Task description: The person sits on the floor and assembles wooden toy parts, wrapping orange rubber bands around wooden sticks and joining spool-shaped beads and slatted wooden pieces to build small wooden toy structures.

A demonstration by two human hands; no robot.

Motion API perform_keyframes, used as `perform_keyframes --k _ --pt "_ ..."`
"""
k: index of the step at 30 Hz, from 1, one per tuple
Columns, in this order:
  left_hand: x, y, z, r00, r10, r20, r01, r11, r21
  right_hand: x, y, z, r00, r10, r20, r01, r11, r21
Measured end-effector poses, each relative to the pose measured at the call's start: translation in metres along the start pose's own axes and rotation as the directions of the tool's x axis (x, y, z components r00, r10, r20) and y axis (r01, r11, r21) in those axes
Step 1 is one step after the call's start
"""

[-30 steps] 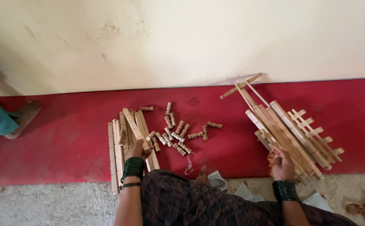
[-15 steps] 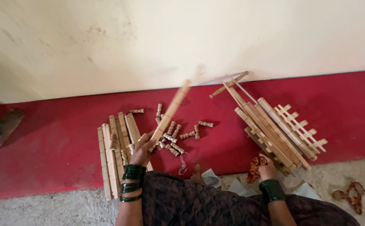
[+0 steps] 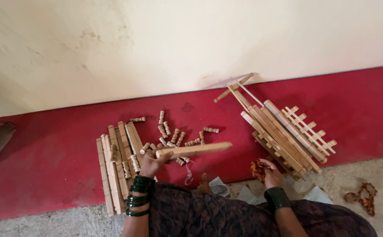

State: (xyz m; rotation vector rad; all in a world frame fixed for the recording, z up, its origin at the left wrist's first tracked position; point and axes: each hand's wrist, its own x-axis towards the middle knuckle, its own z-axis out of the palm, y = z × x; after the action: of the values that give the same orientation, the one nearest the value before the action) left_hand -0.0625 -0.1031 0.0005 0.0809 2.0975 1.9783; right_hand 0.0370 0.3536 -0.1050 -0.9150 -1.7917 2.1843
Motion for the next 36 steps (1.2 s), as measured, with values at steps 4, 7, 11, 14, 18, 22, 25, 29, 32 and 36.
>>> perform_keyframes --k 4,7,11,14,18,22,25,29,32,36 --pt "-0.009 0.013 0.031 0.990 0.064 0.122 -0.083 0.985 0.154 -0.009 -0.015 0.026 0.986 0.032 0.166 -0.087 0.937 0.337" --pt "-0.010 0.015 0.068 0.992 0.081 0.101 -0.104 0.964 0.243 -0.026 -0.029 0.068 0.979 0.003 0.202 -0.054 0.968 0.247" --pt "-0.004 0.001 0.102 1.000 -0.009 0.001 0.007 0.803 0.596 -0.051 -0.037 0.124 0.956 -0.035 0.291 0.005 0.995 0.102" --pt "0.012 -0.016 0.113 0.994 0.106 0.003 -0.096 0.882 0.461 -0.059 -0.027 0.153 0.905 -0.222 0.364 0.323 0.914 -0.245" --pt "0.013 -0.043 0.117 0.997 -0.058 0.042 0.046 0.970 0.239 -0.067 0.002 0.165 0.618 -0.602 0.505 0.785 0.503 -0.361" --pt "0.009 -0.047 0.115 0.998 -0.040 0.045 0.031 0.984 0.174 -0.080 0.018 0.163 0.551 -0.695 0.463 0.834 0.435 -0.339" --pt "0.009 -0.037 0.111 0.993 -0.050 0.106 0.079 0.953 -0.292 -0.091 0.020 0.165 0.568 -0.655 0.498 0.812 0.546 -0.207" --pt "0.006 -0.033 0.113 0.952 -0.155 0.265 0.256 0.879 -0.402 -0.090 0.028 0.174 0.465 -0.682 0.564 0.884 0.394 -0.252" --pt "0.007 -0.040 0.115 0.914 -0.241 0.328 0.378 0.800 -0.467 -0.079 0.044 0.176 0.449 -0.634 0.629 0.881 0.431 -0.194" --pt "0.014 -0.044 0.118 0.928 -0.266 0.259 0.342 0.885 -0.316 -0.063 0.056 0.172 0.422 -0.565 0.709 0.892 0.398 -0.213"
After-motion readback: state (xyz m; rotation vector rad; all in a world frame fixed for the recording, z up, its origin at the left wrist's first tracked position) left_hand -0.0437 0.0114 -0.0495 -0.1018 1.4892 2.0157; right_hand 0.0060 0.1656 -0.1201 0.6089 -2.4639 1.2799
